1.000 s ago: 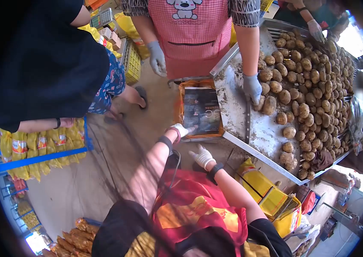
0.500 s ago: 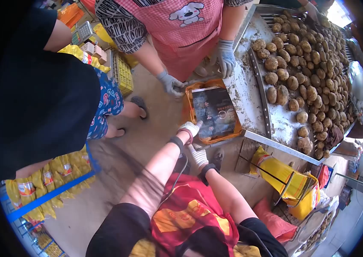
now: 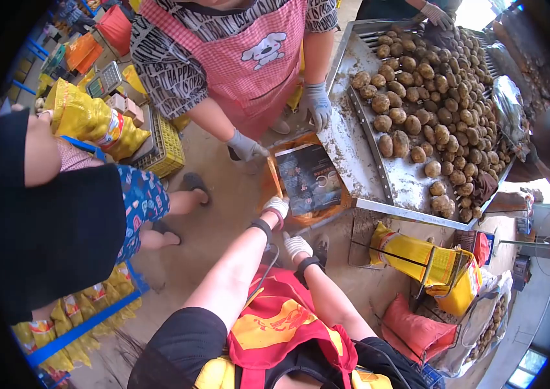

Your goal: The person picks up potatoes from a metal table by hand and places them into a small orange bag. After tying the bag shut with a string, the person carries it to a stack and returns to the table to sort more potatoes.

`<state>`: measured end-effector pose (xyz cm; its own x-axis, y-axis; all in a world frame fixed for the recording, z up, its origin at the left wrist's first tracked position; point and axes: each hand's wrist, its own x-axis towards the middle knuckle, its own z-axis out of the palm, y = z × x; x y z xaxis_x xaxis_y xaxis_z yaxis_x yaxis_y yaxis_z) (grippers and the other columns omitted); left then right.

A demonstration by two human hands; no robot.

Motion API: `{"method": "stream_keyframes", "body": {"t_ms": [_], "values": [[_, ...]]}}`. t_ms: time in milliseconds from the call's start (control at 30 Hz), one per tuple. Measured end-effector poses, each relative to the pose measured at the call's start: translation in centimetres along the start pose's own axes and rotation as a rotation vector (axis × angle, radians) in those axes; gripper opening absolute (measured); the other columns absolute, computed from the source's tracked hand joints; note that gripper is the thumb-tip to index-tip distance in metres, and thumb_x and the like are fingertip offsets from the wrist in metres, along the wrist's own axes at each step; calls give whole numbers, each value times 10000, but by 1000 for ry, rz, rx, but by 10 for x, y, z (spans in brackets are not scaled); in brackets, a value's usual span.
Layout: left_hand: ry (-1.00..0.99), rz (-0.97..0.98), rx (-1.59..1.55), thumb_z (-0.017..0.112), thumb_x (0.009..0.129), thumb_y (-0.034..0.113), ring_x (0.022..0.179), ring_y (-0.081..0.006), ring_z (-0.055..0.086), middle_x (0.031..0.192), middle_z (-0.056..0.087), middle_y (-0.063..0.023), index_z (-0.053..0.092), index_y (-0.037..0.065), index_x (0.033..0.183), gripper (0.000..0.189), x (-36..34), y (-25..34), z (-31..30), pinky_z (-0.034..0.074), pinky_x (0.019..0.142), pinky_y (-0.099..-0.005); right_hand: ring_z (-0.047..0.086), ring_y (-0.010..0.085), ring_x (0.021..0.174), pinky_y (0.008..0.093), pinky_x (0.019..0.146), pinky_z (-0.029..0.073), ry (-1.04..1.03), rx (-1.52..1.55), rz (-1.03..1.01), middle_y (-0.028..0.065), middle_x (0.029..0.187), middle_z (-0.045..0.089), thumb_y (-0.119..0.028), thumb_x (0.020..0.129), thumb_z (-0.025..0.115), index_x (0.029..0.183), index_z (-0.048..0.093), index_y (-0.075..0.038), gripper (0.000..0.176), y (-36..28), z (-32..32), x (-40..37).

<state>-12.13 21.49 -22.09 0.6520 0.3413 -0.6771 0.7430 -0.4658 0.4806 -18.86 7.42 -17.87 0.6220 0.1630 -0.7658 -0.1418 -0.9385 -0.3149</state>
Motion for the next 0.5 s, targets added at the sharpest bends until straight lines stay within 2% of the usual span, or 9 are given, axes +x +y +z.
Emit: {"method": "stream_keyframes", "body": {"t_ms": [67,133,167,267,300,367,400,433,500], "values": [[51,22,-17,480,954,462,1116,-370,604,1145,659,-205,641,9,1130,512,12,-9,-7,478,925,-430,602,353,1120,423,976,444,-200,-49,51,254,1148,634,-542,973,310,1102,665,22,679,15,3,-13],[-62,51,18,477,959,447,1084,-360,622,1122,669,-200,644,7,1117,496,19,-11,-20,485,901,-433,614,353,1095,427,949,461,-208,-86,121,226,1118,655,-548,965,348,1108,677,-21,638,23,-10,-39],[-44,124,71,491,962,420,1031,-335,650,1083,686,-182,642,-2,1105,470,22,-15,-22,505,849,-432,616,359,1087,425,946,463,-190,-148,17,216,1105,662,-550,962,358,1113,680,-39,623,33,3,-28],[-348,-122,-151,518,964,345,717,-256,696,835,720,-149,627,-27,1115,416,-3,-14,-39,531,632,-397,640,345,1055,405,939,474,-179,-271,-89,191,1078,681,-555,951,399,1118,693,-94,571,25,-2,-21],[-295,-45,-79,514,967,332,618,-243,677,759,714,-137,627,-25,1110,401,15,-34,-20,519,579,-386,651,327,1041,400,932,479,-66,-371,-68,179,1064,690,-552,947,415,1087,705,-94,560,5,-29,-46],[-283,-81,-269,527,961,337,654,-241,682,810,719,-142,627,-32,1102,408,-7,-35,-26,523,620,-388,690,279,965,390,865,511,39,-486,55,154,1012,711,-541,936,458,982,735,-90,532,-38,-87,-78],[-271,-95,-354,533,957,338,673,-242,685,834,721,-145,631,-39,1091,412,-21,-30,-32,522,636,-393,694,313,886,409,803,528,237,-393,-62,174,957,710,-532,926,480,890,739,-80,522,-22,-87,-59],[-273,-97,-357,533,957,338,673,-242,685,834,721,-145,631,-39,1091,412,-5,-40,-22,522,636,-393,681,361,810,431,765,532,375,-290,-104,193,879,700,-500,926,491,886,719,-71,488,-34,-109,-63],[-240,35,-115,540,948,364,814,-285,695,937,717,-175,637,-50,1093,449,22,-60,-6,518,725,-415,646,374,935,446,819,518,526,-104,-249,234,997,657,-410,953,489,1075,631,-23,430,-28,-124,-24]]}}
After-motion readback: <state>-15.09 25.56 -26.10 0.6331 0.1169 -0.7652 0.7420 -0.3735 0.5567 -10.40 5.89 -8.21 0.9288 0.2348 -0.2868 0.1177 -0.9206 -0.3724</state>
